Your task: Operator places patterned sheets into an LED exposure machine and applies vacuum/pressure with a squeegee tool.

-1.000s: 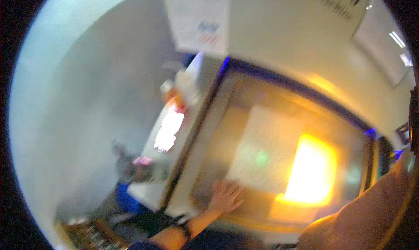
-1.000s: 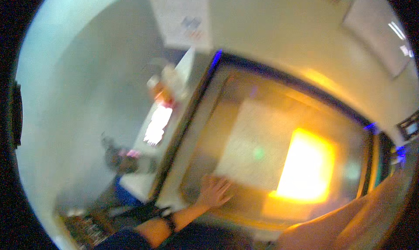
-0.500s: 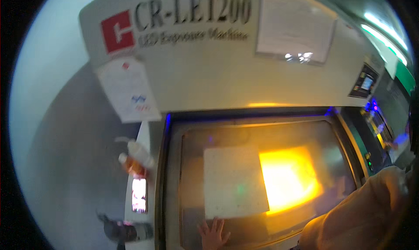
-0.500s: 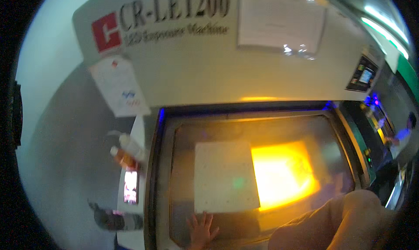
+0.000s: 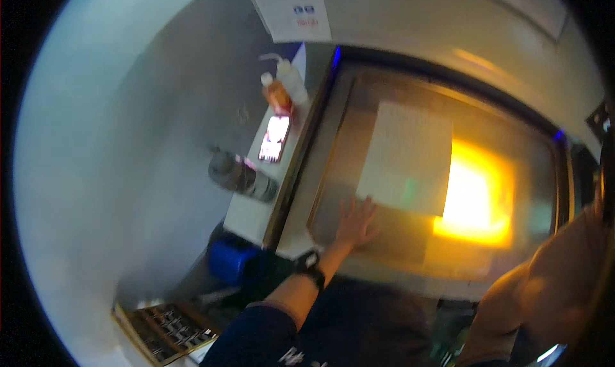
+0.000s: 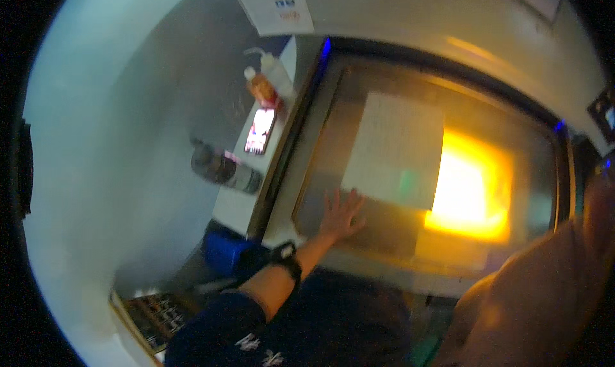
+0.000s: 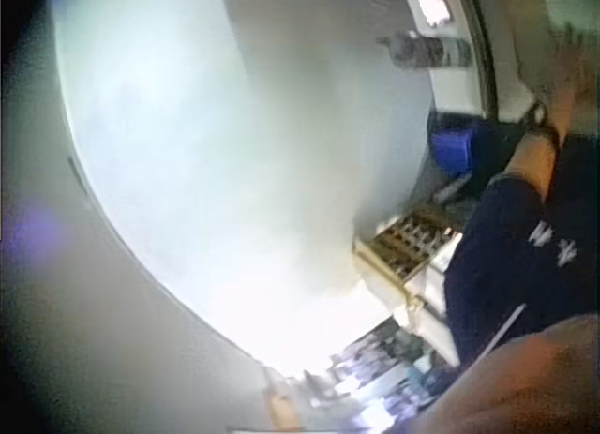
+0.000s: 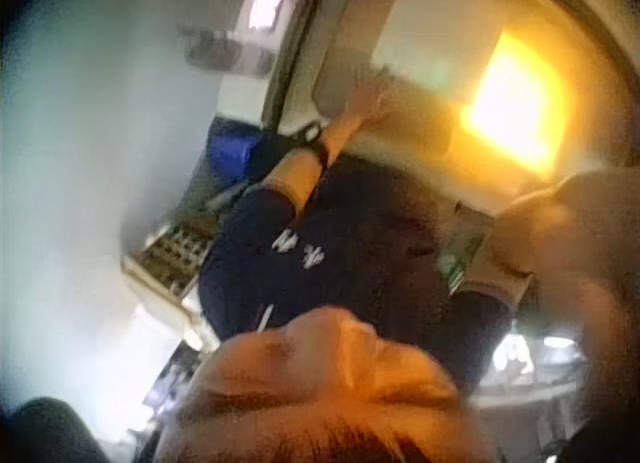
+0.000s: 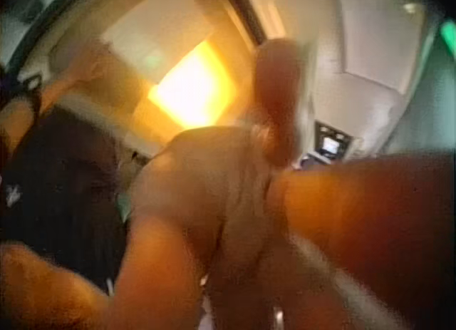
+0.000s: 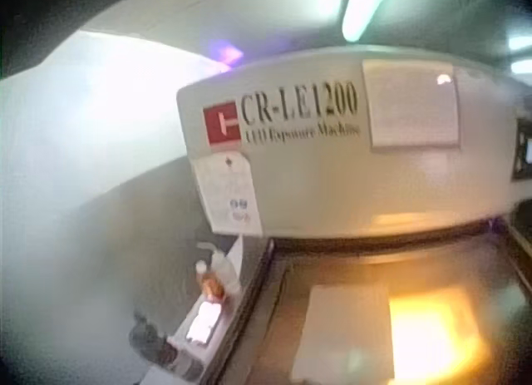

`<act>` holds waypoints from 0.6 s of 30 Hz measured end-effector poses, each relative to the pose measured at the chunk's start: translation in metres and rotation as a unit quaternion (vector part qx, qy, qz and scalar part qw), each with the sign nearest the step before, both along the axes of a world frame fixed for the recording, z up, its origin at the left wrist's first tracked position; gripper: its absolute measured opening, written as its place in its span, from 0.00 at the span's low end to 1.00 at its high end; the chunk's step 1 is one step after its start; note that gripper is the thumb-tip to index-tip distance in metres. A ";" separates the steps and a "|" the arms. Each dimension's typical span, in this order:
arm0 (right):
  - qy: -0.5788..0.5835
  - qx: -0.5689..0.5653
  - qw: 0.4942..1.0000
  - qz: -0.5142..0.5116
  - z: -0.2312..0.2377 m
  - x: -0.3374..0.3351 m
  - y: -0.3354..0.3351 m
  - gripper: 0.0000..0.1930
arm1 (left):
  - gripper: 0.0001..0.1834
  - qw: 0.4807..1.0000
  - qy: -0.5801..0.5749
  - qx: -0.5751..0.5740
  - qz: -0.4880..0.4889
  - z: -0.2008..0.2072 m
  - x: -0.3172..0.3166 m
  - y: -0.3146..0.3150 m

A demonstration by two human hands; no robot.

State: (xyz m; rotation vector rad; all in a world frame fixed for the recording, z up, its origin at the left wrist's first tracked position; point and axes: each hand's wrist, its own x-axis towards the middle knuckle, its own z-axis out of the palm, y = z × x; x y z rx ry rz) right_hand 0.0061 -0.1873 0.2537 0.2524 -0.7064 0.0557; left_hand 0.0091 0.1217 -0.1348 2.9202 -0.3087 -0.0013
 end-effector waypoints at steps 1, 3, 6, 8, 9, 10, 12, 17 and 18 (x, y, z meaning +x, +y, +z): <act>0.000 0.008 1.000 0.011 0.011 0.001 -0.004 0.26 | 0.40 1.000 -0.010 0.014 0.001 0.003 -0.004 -0.004; -0.074 -0.251 0.944 -0.202 0.006 -0.003 0.000 0.24 | 0.40 0.999 0.006 0.009 0.036 -0.014 -0.009 -0.012; -0.090 -0.724 0.514 -0.451 -0.062 -0.014 -0.028 0.15 | 0.40 0.990 0.105 0.018 0.088 0.060 -0.027 -0.059; 0.117 -0.834 0.489 -0.228 -0.130 -0.069 -0.088 0.14 | 0.38 1.000 0.004 -0.015 0.020 0.033 -0.051 -0.115; 0.120 -0.830 0.506 -0.200 -0.183 -0.098 -0.110 0.14 | 0.37 0.984 -0.171 -0.024 -0.034 -0.034 -0.071 -0.144; 0.093 -0.780 0.596 -0.167 -0.222 -0.127 -0.128 0.14 | 0.38 0.995 -0.030 -0.052 -0.074 -0.025 -0.091 -0.182; 0.065 -0.873 0.466 -0.132 -0.299 -0.199 -0.169 0.18 | 0.38 0.988 0.100 -0.077 -0.092 0.000 -0.106 -0.216; 0.206 -0.893 0.400 -0.009 -0.404 -0.261 -0.223 0.18 | 0.38 0.995 0.023 -0.037 -0.089 0.004 -0.117 -0.218; 0.228 -0.887 0.401 -0.017 -0.414 -0.256 -0.232 0.18 | 0.38 0.996 0.028 -0.031 -0.076 0.006 -0.118 -0.217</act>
